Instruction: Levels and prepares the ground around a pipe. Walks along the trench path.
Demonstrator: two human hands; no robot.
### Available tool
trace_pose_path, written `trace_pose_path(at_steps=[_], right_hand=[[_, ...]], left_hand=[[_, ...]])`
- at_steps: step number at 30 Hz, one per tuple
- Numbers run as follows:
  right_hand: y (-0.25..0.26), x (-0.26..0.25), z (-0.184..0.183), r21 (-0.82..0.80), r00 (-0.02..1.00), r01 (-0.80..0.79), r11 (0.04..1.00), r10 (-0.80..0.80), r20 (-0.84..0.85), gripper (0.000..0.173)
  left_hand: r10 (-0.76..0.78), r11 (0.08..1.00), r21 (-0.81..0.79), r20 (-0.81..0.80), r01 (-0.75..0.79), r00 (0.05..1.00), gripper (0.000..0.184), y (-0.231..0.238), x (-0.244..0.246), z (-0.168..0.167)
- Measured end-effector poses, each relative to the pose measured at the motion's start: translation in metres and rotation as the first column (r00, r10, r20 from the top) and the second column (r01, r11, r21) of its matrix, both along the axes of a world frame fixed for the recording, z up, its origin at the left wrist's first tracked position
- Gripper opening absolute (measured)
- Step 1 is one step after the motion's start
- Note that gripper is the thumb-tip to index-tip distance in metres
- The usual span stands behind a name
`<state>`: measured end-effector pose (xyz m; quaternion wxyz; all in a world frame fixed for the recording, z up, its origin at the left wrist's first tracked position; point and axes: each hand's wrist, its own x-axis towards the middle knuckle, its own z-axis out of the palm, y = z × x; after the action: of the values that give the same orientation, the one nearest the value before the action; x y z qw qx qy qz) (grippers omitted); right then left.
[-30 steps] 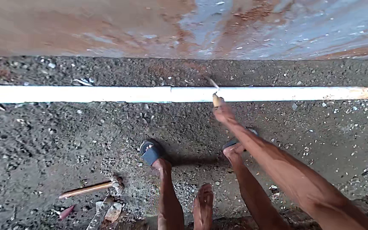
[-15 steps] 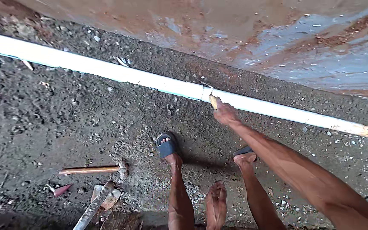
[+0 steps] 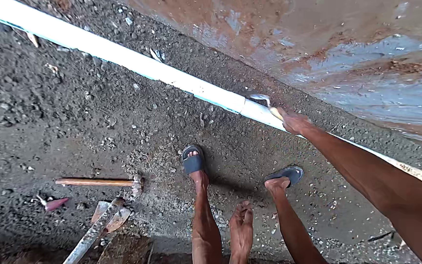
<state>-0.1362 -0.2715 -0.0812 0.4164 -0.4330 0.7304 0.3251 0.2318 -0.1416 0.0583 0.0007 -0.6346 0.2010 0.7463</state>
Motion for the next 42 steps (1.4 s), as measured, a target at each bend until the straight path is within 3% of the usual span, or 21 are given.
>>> trace_pose_path(at_steps=[3, 7, 9, 13, 19, 24, 28, 33, 36, 39, 42], right_hand=[[0.026, -0.029, 0.029, 0.049, 0.984, 0.161, 0.986, -0.157, -0.078, 0.062], [0.032, -0.038, 0.039, -0.149, 0.950, 0.285, 0.947, -0.299, -0.085, 0.061], [0.030, -0.038, 0.028, -0.164, 0.955, 0.273, 0.948, -0.287, -0.068, 0.064], [0.068, -0.071, -0.001, 0.033, 0.965, 0.260, 0.965, -0.258, -0.037, 0.065], [0.115, -0.110, 0.030, -0.143, 0.942, 0.286, 0.947, -0.306, -0.137, 0.055], [0.137, -0.149, 0.018, 0.105, 0.956, 0.281, 0.954, -0.269, -0.113, 0.060], [0.153, -0.159, 0.038, 0.018, 0.957, 0.261, 0.965, -0.256, -0.139, 0.055], [0.115, -0.162, 0.034, -0.183, 0.977, 0.146, 0.972, -0.171, -0.130, 0.058], [0.096, -0.166, 0.005, -0.090, 0.987, 0.019, 0.996, -0.033, -0.158, 0.067], [0.138, -0.181, -0.005, -0.019, 0.973, 0.080, 0.997, -0.082, -0.214, 0.072], [0.202, -0.209, 0.018, 0.118, 0.966, 0.143, 0.983, -0.112, -0.231, 0.072]], left_hand=[[0.006, 1.000, -0.008, -0.032, -0.007, 0.999, 0.032, -0.005, -0.004, 0.002], [0.017, 1.000, -0.007, -0.034, -0.017, 0.999, 0.032, 0.007, -0.009, -0.003], [0.015, 1.000, 0.011, -0.022, -0.014, 1.000, 0.032, 0.016, -0.010, -0.006], [0.010, 1.000, 0.003, 0.032, -0.010, 0.999, 0.032, 0.025, -0.004, -0.010], [-0.037, 0.999, 0.013, 0.057, 0.036, 0.998, 0.033, 0.045, -0.009, -0.022], [-0.079, 0.995, 0.059, 0.065, 0.075, 0.995, 0.034, 0.059, -0.014, -0.024], [-0.078, 0.997, 0.030, 0.105, 0.076, 0.991, 0.032, 0.063, -0.018, -0.027], [-0.120, 0.992, 0.060, 0.099, 0.115, 0.988, 0.032, 0.077, -0.034, -0.032], [-0.165, 0.985, 0.066, 0.102, 0.159, 0.981, 0.033, 0.086, -0.041, -0.038], [-0.167, 0.986, 0.051, 0.157, 0.161, 0.973, 0.032, 0.083, -0.043, -0.042], [-0.157, 0.987, 0.043, 0.161, 0.152, 0.974, 0.031, 0.077, -0.052, -0.042]])
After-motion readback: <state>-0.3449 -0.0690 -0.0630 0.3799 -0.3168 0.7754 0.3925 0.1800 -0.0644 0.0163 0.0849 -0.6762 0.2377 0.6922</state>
